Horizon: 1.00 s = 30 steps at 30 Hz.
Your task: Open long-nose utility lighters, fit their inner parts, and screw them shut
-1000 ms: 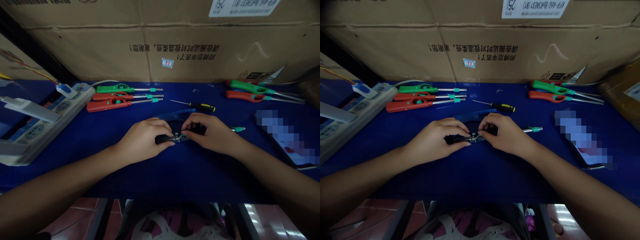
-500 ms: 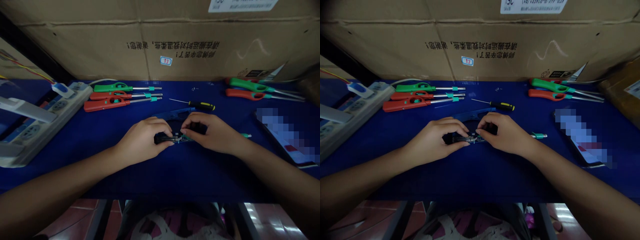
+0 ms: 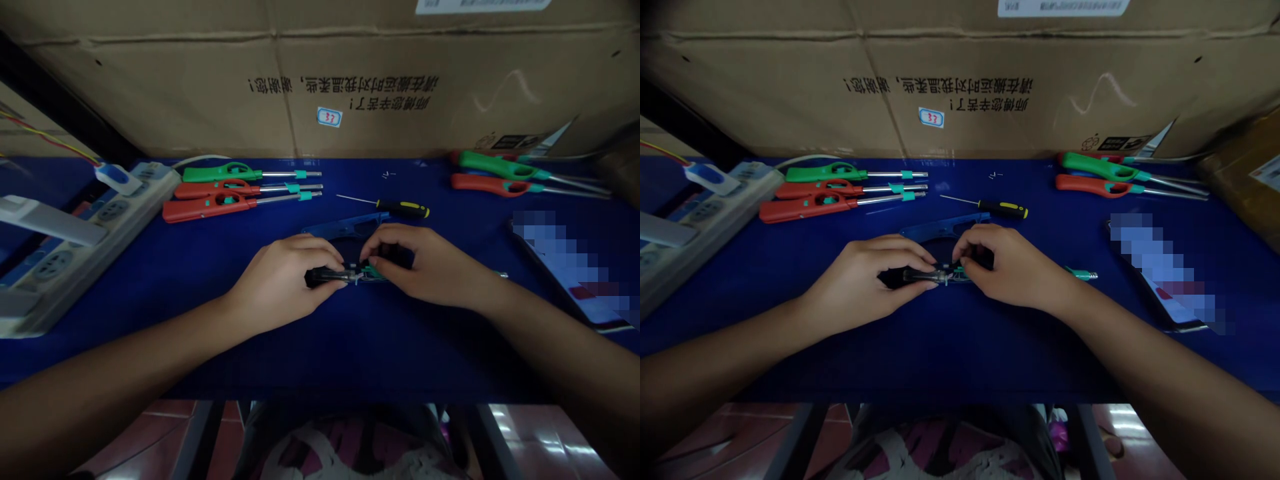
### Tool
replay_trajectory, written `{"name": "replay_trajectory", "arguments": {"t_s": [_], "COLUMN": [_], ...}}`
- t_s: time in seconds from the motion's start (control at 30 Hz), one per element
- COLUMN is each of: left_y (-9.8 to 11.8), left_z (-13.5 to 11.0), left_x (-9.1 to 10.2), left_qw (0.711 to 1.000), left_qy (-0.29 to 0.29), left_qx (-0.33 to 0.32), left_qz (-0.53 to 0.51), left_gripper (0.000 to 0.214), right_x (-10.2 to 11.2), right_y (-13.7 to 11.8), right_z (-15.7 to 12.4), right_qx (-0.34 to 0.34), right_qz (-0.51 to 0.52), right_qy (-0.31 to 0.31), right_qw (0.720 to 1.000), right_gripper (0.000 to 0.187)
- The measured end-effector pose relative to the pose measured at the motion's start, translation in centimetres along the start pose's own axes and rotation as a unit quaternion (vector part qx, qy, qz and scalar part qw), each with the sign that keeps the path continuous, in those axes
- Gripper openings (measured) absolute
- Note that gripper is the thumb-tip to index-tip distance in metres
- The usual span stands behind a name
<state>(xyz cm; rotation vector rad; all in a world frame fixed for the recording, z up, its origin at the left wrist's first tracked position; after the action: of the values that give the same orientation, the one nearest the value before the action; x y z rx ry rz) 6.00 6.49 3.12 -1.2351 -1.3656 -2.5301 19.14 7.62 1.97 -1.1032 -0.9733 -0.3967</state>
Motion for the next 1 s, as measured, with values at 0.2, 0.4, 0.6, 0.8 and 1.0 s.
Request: {"name": "replay_trajectory", "arguments": {"t_s": [0.2, 0.4, 0.6, 0.8, 1.0], "left_y": [-0.1, -0.1, 0.3, 0.4, 1.1], "left_z": [0.1, 0.1, 0.2, 0.4, 0.3], "left_x": [-0.2, -0.3, -0.1, 0.1, 0.3], "left_qw": [1.000, 1.000, 1.000, 0.999, 0.998], "left_qy": [-0.007, -0.014, -0.010, 0.000, 0.008], "left_qx": [0.004, 0.003, 0.007, -0.012, -0.064], "left_qz": [-0.002, 0.004, -0.008, -0.030, 0.016], "left_gripper": [0.011, 0.012, 0.012, 0.008, 0.004], "right_x": [-0.3, -0.5, -0.4, 1.0, 0.8], "right_y": [0.3, 0.5, 0.1, -1.5, -2.1], "right_z": [0.0, 0.1, 0.0, -0.2, -0.6], "right_qx": [-0.003, 0.002, 0.016, 0.072, 0.094], "right_qz": [-0.003, -0.006, -0.019, -0.014, -0.037], "right_qy": [-0.001, 0.013, 0.012, 0.044, 0.007], "right_qw": [1.000, 1.000, 1.000, 0.996, 0.995], "right_gripper": [0.010, 0.005, 0.010, 0.010, 0.018]}}
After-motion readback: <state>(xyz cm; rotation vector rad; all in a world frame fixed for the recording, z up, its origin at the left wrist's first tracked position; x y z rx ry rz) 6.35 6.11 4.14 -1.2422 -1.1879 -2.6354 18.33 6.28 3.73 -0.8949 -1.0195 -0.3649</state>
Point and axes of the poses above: each hand's wrist, its own z-axis towards the middle knuckle, its own x-axis out of the back of the hand, y = z × x, the point moved 10 cm from there along z, towards the middle knuckle, and after that the axes turned 11 degrees about -z, right-handed, at the moved point
